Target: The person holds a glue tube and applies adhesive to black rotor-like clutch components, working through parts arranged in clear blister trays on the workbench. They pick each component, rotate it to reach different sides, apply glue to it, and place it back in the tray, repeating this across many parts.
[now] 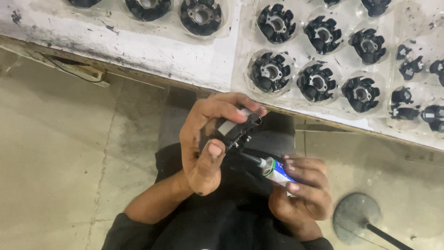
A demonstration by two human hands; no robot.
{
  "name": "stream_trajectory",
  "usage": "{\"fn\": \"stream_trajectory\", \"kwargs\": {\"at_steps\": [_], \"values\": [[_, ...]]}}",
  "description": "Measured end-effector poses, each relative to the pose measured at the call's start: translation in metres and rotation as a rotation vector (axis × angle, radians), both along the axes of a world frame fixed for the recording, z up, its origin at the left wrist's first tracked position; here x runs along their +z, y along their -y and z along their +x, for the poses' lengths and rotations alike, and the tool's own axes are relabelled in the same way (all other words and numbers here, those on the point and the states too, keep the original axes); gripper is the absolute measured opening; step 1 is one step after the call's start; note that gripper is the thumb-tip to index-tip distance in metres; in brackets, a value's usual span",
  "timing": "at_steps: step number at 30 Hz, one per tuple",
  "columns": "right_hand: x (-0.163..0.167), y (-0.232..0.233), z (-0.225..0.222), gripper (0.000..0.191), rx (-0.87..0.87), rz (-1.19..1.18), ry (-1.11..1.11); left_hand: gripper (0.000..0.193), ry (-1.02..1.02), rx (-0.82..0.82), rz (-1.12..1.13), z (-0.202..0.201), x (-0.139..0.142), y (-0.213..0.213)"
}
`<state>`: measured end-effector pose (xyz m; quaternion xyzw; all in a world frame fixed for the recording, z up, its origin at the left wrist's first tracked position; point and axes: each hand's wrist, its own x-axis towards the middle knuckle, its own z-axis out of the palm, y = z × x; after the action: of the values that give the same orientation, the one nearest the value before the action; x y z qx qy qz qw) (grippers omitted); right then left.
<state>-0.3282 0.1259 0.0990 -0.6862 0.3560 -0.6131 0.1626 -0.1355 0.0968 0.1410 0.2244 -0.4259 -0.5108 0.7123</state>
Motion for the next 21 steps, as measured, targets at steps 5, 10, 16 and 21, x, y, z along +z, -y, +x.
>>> {"fn": "stream_trajectory", "kwargs": {"at_steps": [5, 10, 16, 21], "values": [[0.006, -0.006, -0.005, 0.035, -0.065, -0.072, -0.145, 0.051, 0.104, 0.038, -0.066, -0.001, 0.005, -0.006], [0.008, -0.009, -0.010, 0.028, -0.053, -0.058, -0.212, 0.051, 0.099, 0.061, -0.060, -0.003, 0.005, -0.009], [0.006, -0.002, -0.013, 0.019, -0.014, -0.141, -0.237, 0.051, 0.071, 0.002, -0.031, -0.007, -0.001, -0.005], [0.008, 0.003, -0.017, 0.016, -0.002, -0.178, -0.249, 0.049, 0.050, -0.015, -0.021, -0.014, -0.005, -0.001]]}}
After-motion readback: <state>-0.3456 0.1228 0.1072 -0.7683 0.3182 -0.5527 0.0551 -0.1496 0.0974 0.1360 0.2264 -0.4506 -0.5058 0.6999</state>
